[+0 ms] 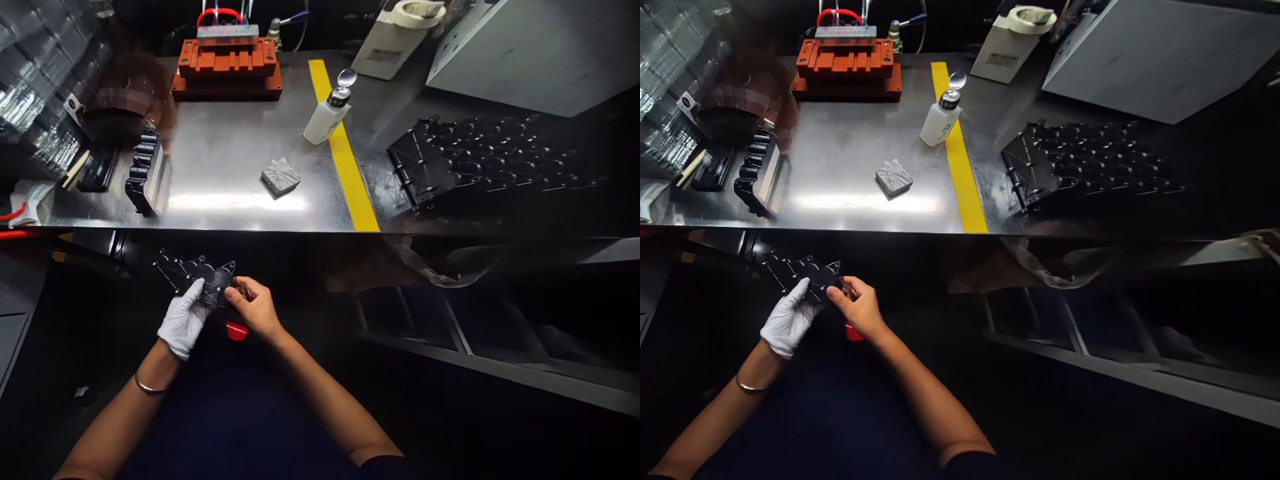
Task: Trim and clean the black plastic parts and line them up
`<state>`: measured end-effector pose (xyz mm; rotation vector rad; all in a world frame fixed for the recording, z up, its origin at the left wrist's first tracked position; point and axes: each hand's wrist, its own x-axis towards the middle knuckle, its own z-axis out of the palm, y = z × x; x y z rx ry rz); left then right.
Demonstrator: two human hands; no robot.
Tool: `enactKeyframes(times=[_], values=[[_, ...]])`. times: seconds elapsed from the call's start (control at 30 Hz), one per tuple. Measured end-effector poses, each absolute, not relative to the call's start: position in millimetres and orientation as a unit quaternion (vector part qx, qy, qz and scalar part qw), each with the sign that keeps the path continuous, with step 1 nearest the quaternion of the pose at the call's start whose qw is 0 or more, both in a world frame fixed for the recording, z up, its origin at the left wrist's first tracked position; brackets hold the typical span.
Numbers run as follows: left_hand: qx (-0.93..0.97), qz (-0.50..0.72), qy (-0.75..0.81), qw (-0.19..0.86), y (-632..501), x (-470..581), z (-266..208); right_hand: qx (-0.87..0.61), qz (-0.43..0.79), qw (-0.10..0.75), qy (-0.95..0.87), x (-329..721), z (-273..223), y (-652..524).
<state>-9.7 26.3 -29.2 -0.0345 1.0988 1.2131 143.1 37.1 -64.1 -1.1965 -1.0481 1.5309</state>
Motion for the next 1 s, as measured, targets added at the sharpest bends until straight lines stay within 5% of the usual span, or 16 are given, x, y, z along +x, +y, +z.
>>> enactKeyframes(times=[0.4, 1.0], values=[[-0.129, 0.482, 0.477, 0.724, 17.8, -1.6, -12.3, -0.467, 0.463, 0.524, -0.542, 151.4, -63.7, 39.1], [-0.127, 0.443, 0.440, 0.771, 10.2, -6.1, -5.7, -0.452, 0.502, 0.545, -0.497, 160.5, -66.2, 40.1]])
